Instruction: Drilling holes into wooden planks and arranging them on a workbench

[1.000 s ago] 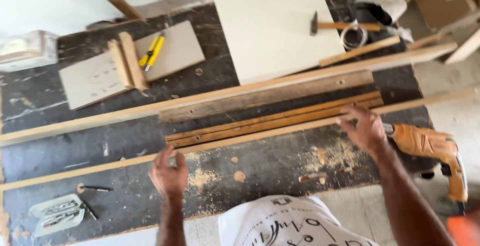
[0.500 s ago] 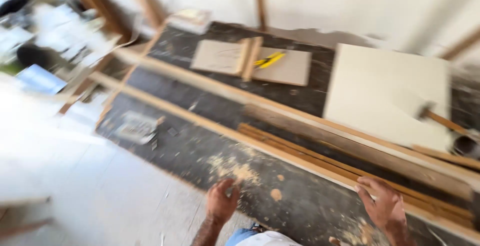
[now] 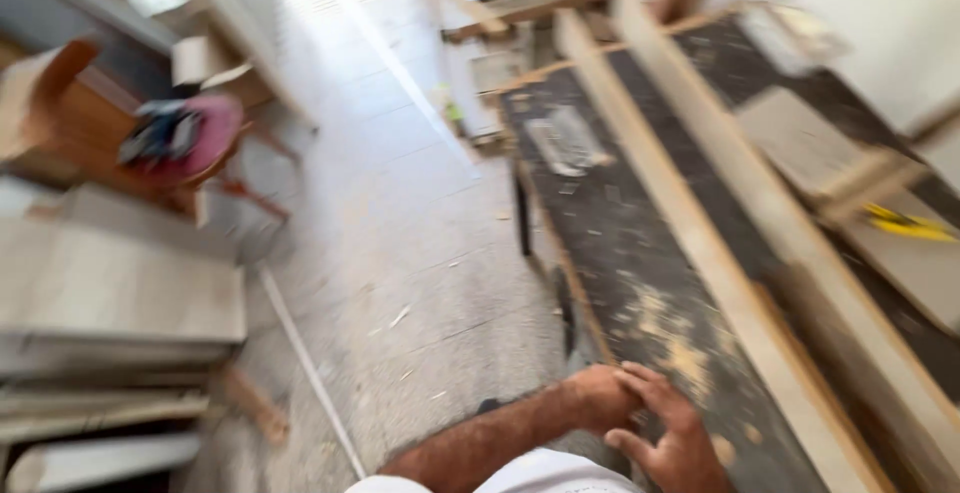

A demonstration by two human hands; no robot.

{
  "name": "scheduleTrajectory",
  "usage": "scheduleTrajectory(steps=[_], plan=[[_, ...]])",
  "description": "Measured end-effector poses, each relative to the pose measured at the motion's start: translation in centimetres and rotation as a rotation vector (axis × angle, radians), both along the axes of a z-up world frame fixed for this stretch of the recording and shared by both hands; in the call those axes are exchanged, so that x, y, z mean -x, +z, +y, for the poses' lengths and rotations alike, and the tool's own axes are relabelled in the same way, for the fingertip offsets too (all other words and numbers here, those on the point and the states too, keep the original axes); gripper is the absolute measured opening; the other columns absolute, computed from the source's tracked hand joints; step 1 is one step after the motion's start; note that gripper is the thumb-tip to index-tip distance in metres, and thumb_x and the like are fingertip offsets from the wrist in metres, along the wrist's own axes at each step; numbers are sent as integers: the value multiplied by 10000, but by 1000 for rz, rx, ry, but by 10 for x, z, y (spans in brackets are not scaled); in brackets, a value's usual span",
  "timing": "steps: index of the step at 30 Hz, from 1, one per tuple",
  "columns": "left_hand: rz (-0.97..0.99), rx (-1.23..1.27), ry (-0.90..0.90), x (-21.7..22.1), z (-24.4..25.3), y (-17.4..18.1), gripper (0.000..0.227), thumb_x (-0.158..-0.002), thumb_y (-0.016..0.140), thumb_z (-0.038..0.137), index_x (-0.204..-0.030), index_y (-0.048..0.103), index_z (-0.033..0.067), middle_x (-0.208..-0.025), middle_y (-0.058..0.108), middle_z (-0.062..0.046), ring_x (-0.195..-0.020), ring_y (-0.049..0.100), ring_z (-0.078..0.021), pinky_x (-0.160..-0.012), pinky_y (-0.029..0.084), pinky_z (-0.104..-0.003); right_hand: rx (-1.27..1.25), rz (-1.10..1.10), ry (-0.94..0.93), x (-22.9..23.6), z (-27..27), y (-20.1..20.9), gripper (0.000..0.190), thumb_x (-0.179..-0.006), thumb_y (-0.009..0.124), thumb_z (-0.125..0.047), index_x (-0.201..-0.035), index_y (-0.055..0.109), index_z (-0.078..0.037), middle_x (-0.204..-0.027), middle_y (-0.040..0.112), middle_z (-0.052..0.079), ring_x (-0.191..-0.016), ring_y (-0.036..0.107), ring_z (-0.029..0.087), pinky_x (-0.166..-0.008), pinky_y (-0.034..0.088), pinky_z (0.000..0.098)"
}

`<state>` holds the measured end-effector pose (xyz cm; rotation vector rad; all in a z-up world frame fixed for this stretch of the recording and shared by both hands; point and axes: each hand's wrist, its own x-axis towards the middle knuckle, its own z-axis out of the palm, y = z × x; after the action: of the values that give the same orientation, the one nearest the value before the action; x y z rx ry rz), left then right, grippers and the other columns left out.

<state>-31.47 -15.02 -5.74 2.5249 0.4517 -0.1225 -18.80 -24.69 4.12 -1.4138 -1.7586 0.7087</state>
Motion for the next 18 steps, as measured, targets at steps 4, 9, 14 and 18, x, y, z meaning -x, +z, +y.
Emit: scheduleTrajectory(steps=[4, 9, 14, 18], plan=[[-138, 39, 139, 55, 32, -8, 367, -764, 664, 304, -1072, 711, 110, -1040, 748, -145, -957, 710, -345, -802, 587, -468, 215, 138, 147, 78, 62, 20, 850, -600, 920, -527, -1310, 694, -120, -1348, 720, 82, -1265, 662, 211, -1096, 475, 356], [-361, 91, 292, 131, 57, 2, 338, -637, 647, 242, -906, 691, 43, -912, 721, -172, -829, 688, -333, -786, 559, -451, 929, 389, 258, 159, 132, 63, 936, -368, 925, -124, -1289, 771, -69, -1122, 856, 134, -1015, 759, 209, -904, 596, 335], [-605, 72, 535, 200, 76, 17, 311, -510, 631, 180, -741, 672, -25, -784, 694, -199, -701, 666, -321, -769, 531, -435, 821, 211, 601, 235, 185, 93, 913, -360, 987, -235, -1233, 759, -94, -1080, 848, 88, -964, 767, 168, -866, 609, 305], [-816, 10, 769, 229, 89, 5, 292, -409, 617, 130, -609, 656, -79, -682, 672, -220, -599, 649, -311, -756, 509, -422, 767, 165, 802, 297, 226, 97, 923, -313, 909, -147, -1218, 742, -75, -934, 863, 108, -802, 790, 173, -668, 653, 309]])
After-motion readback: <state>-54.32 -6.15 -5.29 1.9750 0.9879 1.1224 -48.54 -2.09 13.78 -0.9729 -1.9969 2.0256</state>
